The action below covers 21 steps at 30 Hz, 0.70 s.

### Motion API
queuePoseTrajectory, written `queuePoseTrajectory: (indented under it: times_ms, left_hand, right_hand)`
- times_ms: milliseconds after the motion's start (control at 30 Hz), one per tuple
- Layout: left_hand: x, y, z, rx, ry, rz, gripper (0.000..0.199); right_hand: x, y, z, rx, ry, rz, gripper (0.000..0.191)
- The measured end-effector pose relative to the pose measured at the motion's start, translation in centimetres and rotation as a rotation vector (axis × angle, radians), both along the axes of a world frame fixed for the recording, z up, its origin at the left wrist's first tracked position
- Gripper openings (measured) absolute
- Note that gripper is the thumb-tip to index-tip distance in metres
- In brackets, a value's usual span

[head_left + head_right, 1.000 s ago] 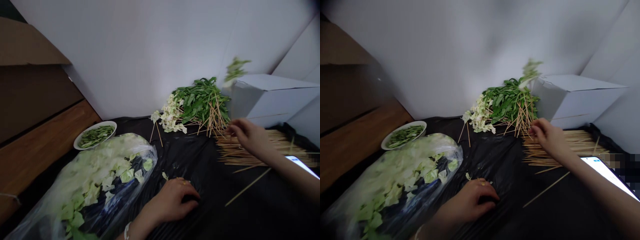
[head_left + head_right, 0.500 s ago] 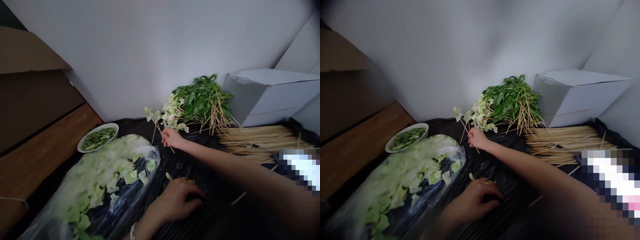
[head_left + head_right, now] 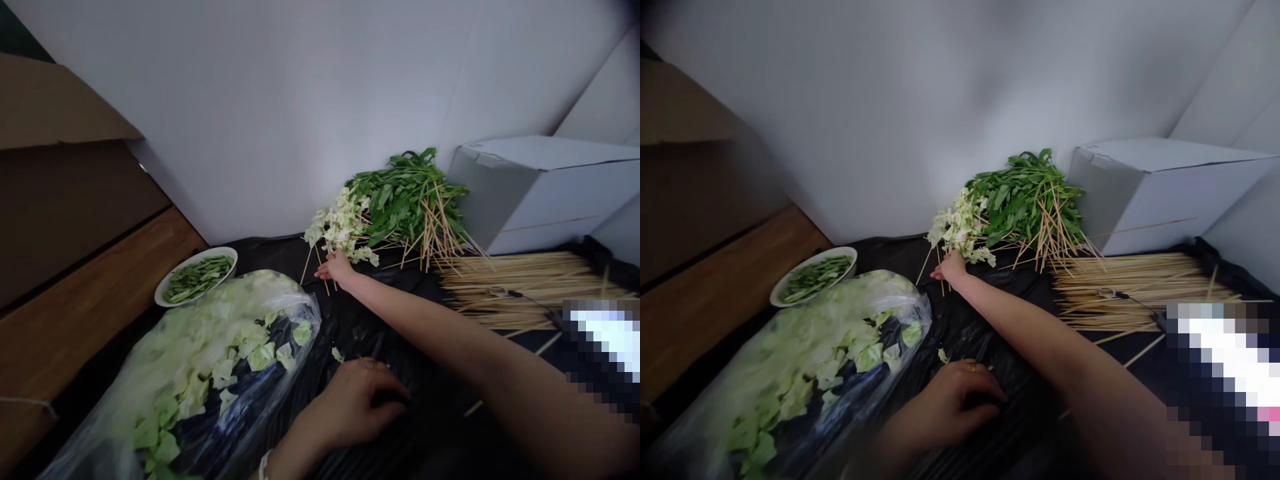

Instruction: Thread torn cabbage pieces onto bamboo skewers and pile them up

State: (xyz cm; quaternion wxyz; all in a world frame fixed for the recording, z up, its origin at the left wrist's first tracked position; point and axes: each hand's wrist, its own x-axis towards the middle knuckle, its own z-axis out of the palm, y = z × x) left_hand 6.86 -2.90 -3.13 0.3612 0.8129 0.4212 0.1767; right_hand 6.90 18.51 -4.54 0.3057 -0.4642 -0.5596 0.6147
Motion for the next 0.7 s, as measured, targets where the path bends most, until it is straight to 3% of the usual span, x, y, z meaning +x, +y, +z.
queuePoseTrajectory:
  times_ms: [200,333,467,633,700]
  left_hand:
    - [0.1,0.0,-0.7,-0.002,-0.002,0.004,0.020]
    - [0.1,0.1,-1.2,-0.003,-0.015,0.004,0.020]
    - [0.0,0.2,-1.4,0.008,-0.024,0.023,0.020]
    - [0.1,0.1,-1.1,-0.010,-0.013,0.035,0.020]
    - [0.1,0.2,-1.1,-0.017,-0.004,0.040,0.020]
  right_hand:
    - [1.7,-0.8,-0.5,0.070,-0.066,0.049,0.035]
    - [5.0,-1.8,-0.1,0.233,-0.124,0.088,0.027]
    - [10.7,-3.2,1.6,0.404,-0.160,0.124,0.018]
    - [20.8,-3.8,4.5,0.527,-0.256,0.157,0.013]
    - [24.9,-3.6,5.3,0.594,-0.402,0.191,0.017]
